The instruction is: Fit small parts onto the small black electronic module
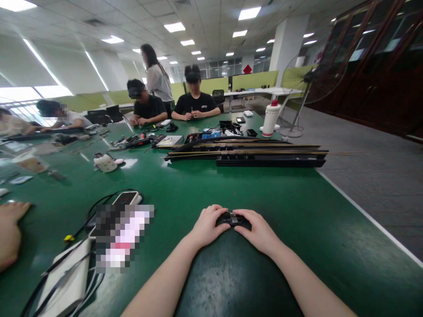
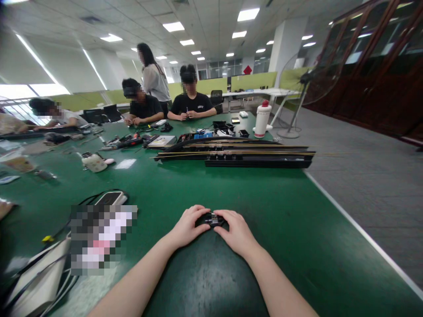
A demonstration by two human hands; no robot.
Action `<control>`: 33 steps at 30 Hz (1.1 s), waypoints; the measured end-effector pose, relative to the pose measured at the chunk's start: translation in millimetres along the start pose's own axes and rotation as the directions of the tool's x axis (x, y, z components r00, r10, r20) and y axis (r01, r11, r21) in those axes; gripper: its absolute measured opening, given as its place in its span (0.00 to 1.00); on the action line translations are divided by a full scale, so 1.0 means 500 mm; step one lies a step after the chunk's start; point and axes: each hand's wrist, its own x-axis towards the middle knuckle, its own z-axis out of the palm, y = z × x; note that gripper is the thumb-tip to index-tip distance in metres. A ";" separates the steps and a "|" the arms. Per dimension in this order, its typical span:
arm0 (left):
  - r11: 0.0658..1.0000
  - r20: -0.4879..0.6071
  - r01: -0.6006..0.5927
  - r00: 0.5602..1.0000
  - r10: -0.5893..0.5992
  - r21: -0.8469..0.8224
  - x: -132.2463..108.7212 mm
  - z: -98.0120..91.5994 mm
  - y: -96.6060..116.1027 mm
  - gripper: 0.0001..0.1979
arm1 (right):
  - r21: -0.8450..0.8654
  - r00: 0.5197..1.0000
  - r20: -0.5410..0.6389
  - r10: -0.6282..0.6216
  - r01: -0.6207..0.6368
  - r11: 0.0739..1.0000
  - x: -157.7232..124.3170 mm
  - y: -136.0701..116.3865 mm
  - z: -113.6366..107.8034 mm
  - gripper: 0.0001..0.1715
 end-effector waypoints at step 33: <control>1.000 -0.011 -0.006 1.000 0.006 -0.007 0.000 -0.002 0.002 0.17 | 0.007 0.999 -0.035 0.040 -0.040 0.999 -0.002 0.005 0.004 0.20</control>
